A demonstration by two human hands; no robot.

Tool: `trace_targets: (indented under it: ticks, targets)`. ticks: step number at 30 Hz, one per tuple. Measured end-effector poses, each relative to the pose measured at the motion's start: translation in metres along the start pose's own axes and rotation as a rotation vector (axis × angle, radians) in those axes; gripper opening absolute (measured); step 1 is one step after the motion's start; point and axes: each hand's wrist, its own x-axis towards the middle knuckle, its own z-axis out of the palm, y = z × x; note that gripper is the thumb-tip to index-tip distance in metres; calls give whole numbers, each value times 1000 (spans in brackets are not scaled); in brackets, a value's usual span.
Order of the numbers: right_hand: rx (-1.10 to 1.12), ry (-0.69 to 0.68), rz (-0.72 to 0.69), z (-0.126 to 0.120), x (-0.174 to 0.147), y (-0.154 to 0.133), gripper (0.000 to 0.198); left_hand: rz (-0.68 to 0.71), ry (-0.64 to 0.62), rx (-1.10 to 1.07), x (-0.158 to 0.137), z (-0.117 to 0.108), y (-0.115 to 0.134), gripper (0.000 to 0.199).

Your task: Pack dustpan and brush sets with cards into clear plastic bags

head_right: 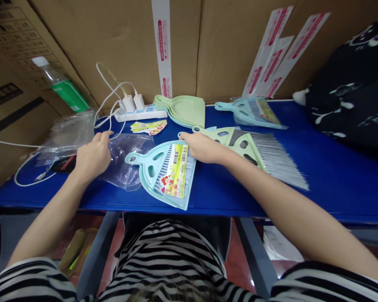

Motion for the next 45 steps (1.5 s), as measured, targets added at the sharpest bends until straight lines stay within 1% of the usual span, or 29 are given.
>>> trace_targets:
  ticks: [5,11,14,17,21,24,28,31,35,39,45]
  targets:
    - [-15,3,-16,1,1,3,11,42,-26,2,-1,-2,3,51]
    - [-18,20,-21,-1,1,4,9,63,9,-23,-1,0,1,52]
    - [-29,28,-7,-1,1,5,13,68,12,-62,-1,1,1,53]
    - [-30,23,22,-1,1,4,16,72,-15,-121,0,0,2,54]
    - [0,14,27,-1,1,0,15,91,-56,-199,1,0,4,55]
    - [14,12,18,-1,0,-2,13,121,-47,-231,1,1,3,54]
    - [7,17,0,-1,0,1,14,123,17,-215,1,4,1,50]
    - [-6,36,15,-2,0,4,16,112,44,-189,1,5,0,48]
    - [-6,49,72,-2,0,6,20,114,48,-173,0,5,-1,47]
    - [-16,75,97,-2,0,7,27,117,18,-173,0,4,-1,46]
    - [-19,56,73,-2,0,5,22,153,2,-231,1,4,-1,47]
